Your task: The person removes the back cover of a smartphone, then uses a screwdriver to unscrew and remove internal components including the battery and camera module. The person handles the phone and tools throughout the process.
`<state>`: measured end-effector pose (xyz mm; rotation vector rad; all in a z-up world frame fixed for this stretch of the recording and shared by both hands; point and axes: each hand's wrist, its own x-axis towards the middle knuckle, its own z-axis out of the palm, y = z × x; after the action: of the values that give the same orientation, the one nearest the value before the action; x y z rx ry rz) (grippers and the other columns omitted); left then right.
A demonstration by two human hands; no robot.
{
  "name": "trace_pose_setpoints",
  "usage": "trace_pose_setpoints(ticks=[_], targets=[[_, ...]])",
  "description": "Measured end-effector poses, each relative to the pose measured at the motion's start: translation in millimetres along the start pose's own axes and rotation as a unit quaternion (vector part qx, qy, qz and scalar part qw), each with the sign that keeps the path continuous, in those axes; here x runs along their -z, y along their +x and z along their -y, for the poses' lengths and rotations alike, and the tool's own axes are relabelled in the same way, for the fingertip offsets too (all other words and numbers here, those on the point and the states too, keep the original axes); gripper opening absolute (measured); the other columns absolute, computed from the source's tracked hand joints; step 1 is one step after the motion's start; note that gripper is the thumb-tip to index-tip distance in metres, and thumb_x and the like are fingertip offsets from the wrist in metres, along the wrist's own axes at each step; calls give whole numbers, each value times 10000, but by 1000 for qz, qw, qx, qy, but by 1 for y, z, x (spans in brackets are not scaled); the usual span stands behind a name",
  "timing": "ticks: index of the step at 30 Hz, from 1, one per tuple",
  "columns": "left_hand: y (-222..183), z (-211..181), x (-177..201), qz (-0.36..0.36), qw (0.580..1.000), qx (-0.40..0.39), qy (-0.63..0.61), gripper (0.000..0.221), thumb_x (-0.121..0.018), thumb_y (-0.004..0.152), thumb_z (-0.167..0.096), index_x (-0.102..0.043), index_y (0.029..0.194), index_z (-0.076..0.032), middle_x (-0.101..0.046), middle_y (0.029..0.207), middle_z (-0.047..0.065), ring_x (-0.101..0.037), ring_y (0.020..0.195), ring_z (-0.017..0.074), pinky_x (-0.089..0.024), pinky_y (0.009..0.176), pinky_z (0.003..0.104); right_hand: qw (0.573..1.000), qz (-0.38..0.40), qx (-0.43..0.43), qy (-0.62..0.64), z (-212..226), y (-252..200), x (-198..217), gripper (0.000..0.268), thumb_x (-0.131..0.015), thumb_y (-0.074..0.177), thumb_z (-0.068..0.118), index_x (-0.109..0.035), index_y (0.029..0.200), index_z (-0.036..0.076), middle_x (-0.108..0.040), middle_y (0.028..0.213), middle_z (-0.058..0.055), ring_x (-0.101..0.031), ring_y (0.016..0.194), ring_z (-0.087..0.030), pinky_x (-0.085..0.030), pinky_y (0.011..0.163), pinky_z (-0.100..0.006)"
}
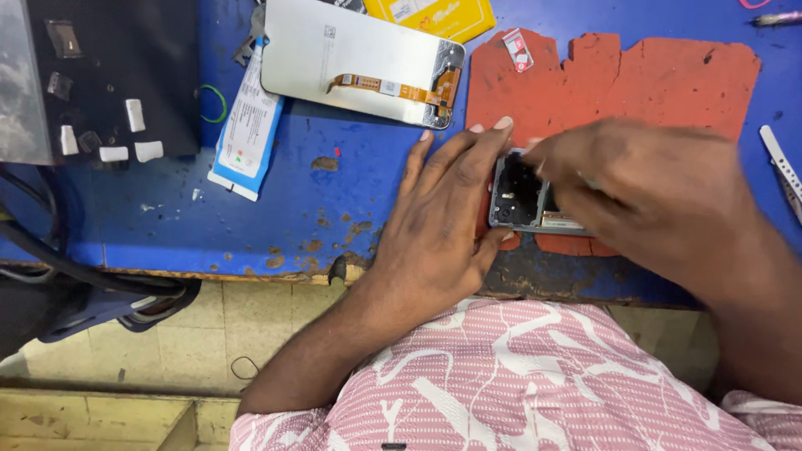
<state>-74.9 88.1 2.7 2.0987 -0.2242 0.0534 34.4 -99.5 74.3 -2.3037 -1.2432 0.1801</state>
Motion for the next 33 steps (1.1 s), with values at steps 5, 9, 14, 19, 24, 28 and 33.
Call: trace_pose_setpoints(ticks=[5,9,14,19,24,28,33], targets=[[3,-1,1,-5,1000,2,-4,966,-850,817,-114,-263,1580,-30,-435,1606,131,-410,1522,345,-209,1311,599,998,6,-28,-64,0,2,-4,216,-771,805,123,-750,997,25,-747,918,-101,-725,740,-250,-575,616,-355],[1,-2,1,-5,1000,1,-2,980,-857,832,-112,-251,1597,-24,-431,1603,137,-404,1531,348,-210,1322,593,984,8,-112,-135,-1,0,-7,261,-827,905,263,-756,990,26,-729,819,-107,-708,673,-255,-552,586,-369],[0,-3,1,-2,1000,12,-2,982,-863,828,-125,-258,1596,-31,-471,1569,130,-417,1524,338,-206,1326,593,987,66,-113,-88,3,0,-5,191,-744,927,245,-728,1050,100,-723,849,-67,-708,692,-208,-564,610,-352],[2,-5,1,-3,1000,14,2,977,-856,824,-130,-256,1589,-35,-489,1551,145,-421,1509,338,-206,1316,595,999,5,-32,-23,7,6,-3,230,-779,905,160,-679,1075,42,-700,884,-102,-692,723,-245,-574,626,-352],[2,-6,1,3,1000,11,4,977,-858,838,-150,-254,1598,-38,-489,1554,125,-410,1525,347,-205,1312,595,986,58,-40,-149,3,-2,-4,246,-807,903,202,-750,1119,99,-687,812,-84,-708,708,-235,-591,646,-357],[1,-7,1,4,999,-11,30,970,-852,852,-171,-247,1602,-57,-433,1607,138,-398,1538,344,-205,1325,589,981,-103,-149,66,-45,-47,5,207,-809,974,-1,-649,1106,9,-689,1009,-113,-700,918,-221,-571,821,-306],[5,-11,1,40,996,-43,61,980,-843,853,-261,-244,1603,-65,-384,1628,153,-344,1554,362,-177,1304,607,955,-180,-212,101,-131,-116,-2,117,-695,1082,-15,-664,1182,39,-650,1153,-78,-654,1041,-144,-553,963,-237]])
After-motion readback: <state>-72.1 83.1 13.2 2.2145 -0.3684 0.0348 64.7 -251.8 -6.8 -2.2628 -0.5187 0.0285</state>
